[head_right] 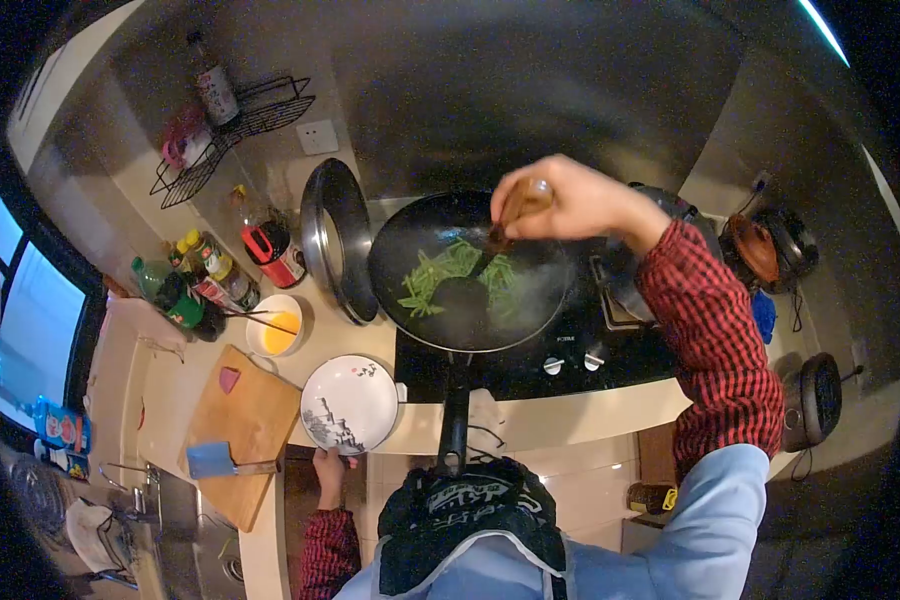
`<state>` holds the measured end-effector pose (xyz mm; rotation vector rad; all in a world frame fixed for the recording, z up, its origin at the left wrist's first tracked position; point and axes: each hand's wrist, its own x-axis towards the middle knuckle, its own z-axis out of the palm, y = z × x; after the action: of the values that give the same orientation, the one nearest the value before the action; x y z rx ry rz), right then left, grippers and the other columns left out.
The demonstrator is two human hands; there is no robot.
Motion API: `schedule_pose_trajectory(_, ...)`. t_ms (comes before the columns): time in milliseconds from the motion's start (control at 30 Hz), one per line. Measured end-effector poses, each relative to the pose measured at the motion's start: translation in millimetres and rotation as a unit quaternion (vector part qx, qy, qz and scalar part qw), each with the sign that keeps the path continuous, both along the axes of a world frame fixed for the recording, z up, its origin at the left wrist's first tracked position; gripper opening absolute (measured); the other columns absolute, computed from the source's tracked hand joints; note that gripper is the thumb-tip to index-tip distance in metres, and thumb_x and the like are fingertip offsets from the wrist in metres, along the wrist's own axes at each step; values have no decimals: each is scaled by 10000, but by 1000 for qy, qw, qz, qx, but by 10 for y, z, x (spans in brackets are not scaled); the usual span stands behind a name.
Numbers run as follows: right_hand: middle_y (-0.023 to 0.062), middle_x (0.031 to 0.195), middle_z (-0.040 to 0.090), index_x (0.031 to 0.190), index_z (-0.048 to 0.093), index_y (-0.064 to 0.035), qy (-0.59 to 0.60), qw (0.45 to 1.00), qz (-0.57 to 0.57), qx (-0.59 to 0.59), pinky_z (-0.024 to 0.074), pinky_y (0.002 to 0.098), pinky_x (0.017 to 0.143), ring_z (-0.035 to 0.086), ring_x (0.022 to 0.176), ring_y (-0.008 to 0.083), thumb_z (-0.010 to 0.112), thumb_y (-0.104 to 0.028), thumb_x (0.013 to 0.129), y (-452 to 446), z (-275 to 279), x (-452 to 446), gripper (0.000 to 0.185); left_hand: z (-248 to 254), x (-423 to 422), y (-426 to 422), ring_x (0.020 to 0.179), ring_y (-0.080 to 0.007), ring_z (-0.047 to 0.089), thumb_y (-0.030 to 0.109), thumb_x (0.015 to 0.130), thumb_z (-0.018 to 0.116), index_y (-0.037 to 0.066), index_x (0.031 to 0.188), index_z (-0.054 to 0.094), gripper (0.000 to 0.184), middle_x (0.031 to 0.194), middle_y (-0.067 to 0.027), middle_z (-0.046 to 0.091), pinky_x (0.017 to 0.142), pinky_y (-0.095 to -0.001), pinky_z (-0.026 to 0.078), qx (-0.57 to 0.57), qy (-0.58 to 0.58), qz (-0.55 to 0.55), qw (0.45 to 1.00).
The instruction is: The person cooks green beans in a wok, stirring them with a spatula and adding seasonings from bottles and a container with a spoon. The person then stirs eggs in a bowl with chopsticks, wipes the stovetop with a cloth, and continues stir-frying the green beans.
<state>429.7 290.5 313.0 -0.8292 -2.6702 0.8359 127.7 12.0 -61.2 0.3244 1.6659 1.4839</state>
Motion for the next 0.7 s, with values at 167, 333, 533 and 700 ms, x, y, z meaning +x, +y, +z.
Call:
schedule_pose_trajectory(167, 51, 769, 601, 869, 580, -33, 60, 989, -59, -121, 463, 235, 606, 568, 655, 109, 649, -124, 699, 207, -126, -197, 205, -81, -174, 43, 442, -180, 535, 17, 810, 359, -66, 945, 429, 173, 714, -148, 562, 372, -257, 441, -6, -1, -50, 999)
schedule_pose_trajectory(333, 83, 757, 596, 891, 537, 33, 229, 925, -222, -208, 480, 202, 528, 588, 616, 118, 619, -113, 740, 418, -331, -286, 226, 154, -634, 39, 481, -201, 573, 196, 804, 501, -60, 850, 521, 261, 636, -145, 581, 457, -313, 469, -180, 125, -299, 929)
schedule_pose_trajectory(533, 72, 775, 592, 881, 530, 30, 233, 908, -314, -149, 474, 209, 546, 582, 642, 113, 604, -111, 751, 320, -605, -249, 206, 510, -1199, 1022, 638, -164, 557, 144, 776, 545, 47, 906, 543, 162, 712, -53, 570, 578, -270, 437, 81, 220, -176, 956)
schedule_pose_trajectory(700, 109, 825, 596, 874, 570, -36, 63, 969, -158, 176, 462, 291, 638, 584, 713, 206, 602, -45, 677, -226, -575, -231, 200, 278, -1416, 2411, 988, -125, 433, 54, 770, 502, 29, 1157, 390, 404, 1084, -45, 451, 859, -246, 343, 225, -121, -86, 963)
